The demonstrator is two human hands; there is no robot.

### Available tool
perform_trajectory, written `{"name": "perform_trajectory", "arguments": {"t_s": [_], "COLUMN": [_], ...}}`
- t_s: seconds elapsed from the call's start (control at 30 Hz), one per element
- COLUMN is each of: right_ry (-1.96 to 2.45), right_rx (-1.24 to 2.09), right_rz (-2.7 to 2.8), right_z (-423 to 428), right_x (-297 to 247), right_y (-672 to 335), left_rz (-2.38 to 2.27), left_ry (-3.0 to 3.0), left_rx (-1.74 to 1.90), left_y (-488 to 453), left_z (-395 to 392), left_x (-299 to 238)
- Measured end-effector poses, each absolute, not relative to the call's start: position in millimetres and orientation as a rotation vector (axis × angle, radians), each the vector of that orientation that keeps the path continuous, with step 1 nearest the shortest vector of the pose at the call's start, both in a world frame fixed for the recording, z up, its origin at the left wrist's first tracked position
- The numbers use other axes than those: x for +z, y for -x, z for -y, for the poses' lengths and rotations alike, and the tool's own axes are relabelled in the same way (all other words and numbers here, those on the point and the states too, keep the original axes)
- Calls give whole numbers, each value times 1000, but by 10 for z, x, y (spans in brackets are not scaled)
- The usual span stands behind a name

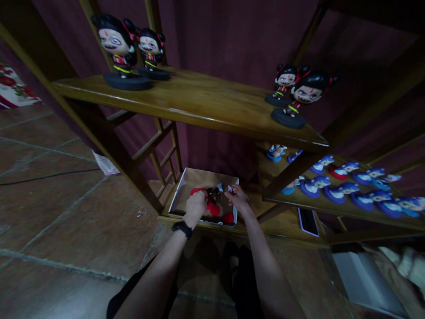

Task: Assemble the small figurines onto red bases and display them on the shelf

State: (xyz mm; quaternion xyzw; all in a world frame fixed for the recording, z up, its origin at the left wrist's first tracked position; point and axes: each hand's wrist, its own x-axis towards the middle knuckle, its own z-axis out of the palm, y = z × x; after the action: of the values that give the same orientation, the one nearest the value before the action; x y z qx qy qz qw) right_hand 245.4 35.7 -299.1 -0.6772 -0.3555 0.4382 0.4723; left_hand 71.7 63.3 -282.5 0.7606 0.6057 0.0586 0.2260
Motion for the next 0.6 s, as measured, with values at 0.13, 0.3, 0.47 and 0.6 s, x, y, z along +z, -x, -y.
{"name": "perform_trajectory", "arguments": {"t_s": [0.13,0.3,0.47,0.6], "right_ry": [1660,1563,1475,1378], "right_rx": [1047,1062,1141,1225], "right_rz": [836,813,763,735], "right_z": [-365,-374,-356,-326], "right_x": [-2938,-2911,-2844,-2772], "right_y": [-2428,-2398,-2366,-2339], "left_rz": [-1703,-1793,-1546,-1559], "left_ry": [-2107,-2101,-2232,-2328], "left_rx": [219,226,60,-2], "left_y": [-581,-458,-642,-794], "left_z": [-695,-788,-657,-529], "left_x": [-2771,-2718,-2889,-3004]}}
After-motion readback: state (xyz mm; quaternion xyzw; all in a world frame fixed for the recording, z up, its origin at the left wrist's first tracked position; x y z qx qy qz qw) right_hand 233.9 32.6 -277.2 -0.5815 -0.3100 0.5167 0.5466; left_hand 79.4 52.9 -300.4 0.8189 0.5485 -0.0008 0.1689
